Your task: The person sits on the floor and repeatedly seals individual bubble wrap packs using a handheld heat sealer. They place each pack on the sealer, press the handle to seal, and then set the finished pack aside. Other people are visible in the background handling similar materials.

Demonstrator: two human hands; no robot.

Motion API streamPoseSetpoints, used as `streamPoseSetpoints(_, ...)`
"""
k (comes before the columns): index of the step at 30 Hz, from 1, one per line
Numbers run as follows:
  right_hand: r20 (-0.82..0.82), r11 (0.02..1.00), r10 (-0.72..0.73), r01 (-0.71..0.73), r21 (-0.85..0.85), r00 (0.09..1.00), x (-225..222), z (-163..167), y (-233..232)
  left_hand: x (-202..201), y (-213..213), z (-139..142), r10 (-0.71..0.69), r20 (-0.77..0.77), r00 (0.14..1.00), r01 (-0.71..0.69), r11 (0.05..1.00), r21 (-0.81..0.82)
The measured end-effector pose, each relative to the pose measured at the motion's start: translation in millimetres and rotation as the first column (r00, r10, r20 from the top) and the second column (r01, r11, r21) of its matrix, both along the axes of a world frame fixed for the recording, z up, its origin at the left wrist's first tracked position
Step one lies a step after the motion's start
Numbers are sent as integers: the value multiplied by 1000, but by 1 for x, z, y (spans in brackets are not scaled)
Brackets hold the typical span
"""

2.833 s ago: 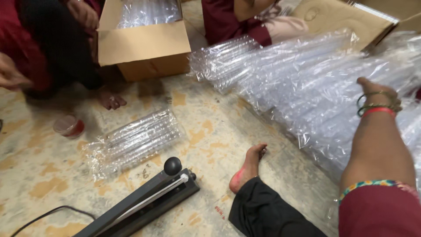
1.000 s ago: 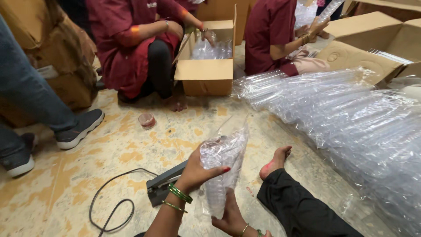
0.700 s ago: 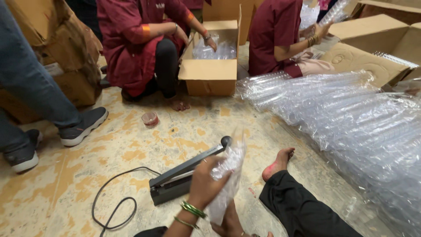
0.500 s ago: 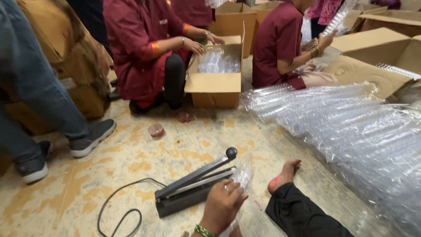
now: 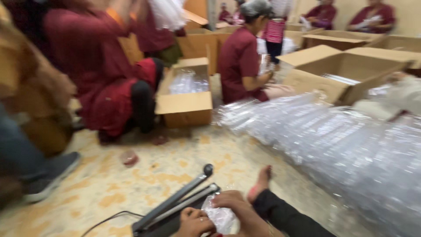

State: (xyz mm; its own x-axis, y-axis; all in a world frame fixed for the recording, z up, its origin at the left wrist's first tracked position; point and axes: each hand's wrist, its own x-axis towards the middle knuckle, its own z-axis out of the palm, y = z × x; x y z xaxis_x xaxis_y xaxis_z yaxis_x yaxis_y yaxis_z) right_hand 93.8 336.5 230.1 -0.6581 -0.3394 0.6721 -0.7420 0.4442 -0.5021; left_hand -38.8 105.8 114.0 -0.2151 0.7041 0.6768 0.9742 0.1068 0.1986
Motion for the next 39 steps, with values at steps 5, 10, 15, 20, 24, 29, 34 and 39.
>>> streamPoseSetpoints(5,341,931,145,-245,270,929,-2,38,4,16,-32,40,95,214,972,-45,973,-227)
streamPoseSetpoints(10,475,832,48,-298,467,879,-1,20,34,46,-76,125,107,258,960,-34,962,-272)
streamPoseSetpoints(15,365,837,24,-218,502,931,11,2,44,64,-92,171,214,260,942,-141,951,-274)
streamPoseSetpoints(20,265,786,-182,-22,618,947,4,14,38,64,-97,194,187,491,851,-24,947,-320)
streamPoseSetpoints(24,226,805,-57,-90,586,972,-3,31,21,83,-81,193,168,463,870,0,940,-341)
streamPoseSetpoints(29,200,828,151,-234,510,968,-4,53,-12,110,-64,170,230,296,927,-15,812,-583)
streamPoseSetpoints(34,703,819,164,-492,294,692,-1,64,-24,91,-97,168,341,253,905,-89,735,-673)
streamPoseSetpoints(39,699,739,134,-540,401,702,-27,53,-19,77,-118,186,352,287,891,-85,750,-656)
